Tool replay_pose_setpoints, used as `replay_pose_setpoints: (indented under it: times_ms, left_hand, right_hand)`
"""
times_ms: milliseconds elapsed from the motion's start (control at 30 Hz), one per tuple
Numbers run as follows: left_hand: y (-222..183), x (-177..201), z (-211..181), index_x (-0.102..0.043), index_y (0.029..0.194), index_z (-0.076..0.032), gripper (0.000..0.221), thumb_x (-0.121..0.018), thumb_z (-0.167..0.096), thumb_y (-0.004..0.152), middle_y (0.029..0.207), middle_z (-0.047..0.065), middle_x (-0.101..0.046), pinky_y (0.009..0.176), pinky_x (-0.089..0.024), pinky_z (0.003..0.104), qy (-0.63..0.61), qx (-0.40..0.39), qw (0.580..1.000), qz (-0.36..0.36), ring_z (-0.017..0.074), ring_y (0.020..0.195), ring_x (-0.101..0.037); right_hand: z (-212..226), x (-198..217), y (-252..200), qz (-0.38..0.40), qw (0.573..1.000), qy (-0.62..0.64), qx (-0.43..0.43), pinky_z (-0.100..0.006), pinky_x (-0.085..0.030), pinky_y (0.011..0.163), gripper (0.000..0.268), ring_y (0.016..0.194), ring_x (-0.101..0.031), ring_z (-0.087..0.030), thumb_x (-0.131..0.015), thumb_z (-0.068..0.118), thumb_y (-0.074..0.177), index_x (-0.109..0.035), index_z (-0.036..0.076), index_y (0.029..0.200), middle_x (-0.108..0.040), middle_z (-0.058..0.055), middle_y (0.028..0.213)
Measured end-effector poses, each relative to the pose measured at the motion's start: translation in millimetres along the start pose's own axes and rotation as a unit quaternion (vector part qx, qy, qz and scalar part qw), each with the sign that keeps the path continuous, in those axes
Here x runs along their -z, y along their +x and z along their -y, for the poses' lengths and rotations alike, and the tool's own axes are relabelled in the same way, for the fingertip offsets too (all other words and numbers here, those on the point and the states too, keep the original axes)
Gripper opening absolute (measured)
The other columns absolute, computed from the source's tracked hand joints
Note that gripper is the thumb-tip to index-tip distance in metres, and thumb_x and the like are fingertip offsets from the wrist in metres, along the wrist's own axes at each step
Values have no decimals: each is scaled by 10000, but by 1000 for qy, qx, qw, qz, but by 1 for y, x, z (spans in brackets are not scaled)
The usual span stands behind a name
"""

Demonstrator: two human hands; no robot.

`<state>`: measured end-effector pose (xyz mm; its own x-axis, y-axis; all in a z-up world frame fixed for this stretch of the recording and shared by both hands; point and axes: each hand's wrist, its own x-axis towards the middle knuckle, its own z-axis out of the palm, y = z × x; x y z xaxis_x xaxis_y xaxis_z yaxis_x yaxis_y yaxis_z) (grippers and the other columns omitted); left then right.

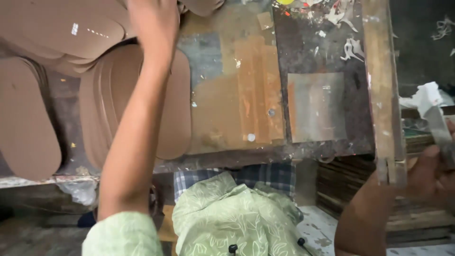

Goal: Screen printing brand logos onto shoe insoles using a manual screen frame.

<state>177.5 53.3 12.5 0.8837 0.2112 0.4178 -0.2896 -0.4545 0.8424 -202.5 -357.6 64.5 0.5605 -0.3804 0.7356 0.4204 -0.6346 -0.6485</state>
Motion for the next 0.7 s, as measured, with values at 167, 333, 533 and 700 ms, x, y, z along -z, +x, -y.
replay_pose_setpoints:
  times_ms: [167,333,533,700]
  left_hand:
    - [-146,108,-58,-412,1530,70,619,-681,-241,1067,1534,289,-516,1253,-306,534,183,-189,951,160,467,1486,-395]
    - [-257,108,-23,-498,1431,-9,664,-614,-486,984,1486,163,-513,1239,-199,629,347,-142,869,324,406,1485,-369]
    - [-276,16,-40,-409,1523,9,852,-456,-636,969,1618,181,-367,1228,-129,596,258,-223,843,416,369,1516,-282]
    - [-234,-68,-26,-350,1564,51,916,-418,-677,1013,1683,217,-303,1282,-111,564,245,-253,839,414,343,1578,-249]
  right_hand:
    - [22,-15,8,-40,999,-10,-9,-342,-550,882,132,988,-661,-186,-511,34,1120,-591,-34,1199,-675,-158,1144]
    - [28,-31,20,-1,998,54,26,-391,-537,1044,194,1159,-650,-265,-553,27,1154,-548,-48,1334,-647,-229,1302]
    - [25,-26,16,-3,996,17,86,-420,-532,1044,244,1160,-650,-303,-587,28,1097,-561,-31,1332,-650,-275,1337]
    - [31,-28,14,-11,997,-2,82,-425,-542,1063,244,1172,-668,-319,-592,12,1088,-571,-45,1324,-651,-293,1339]
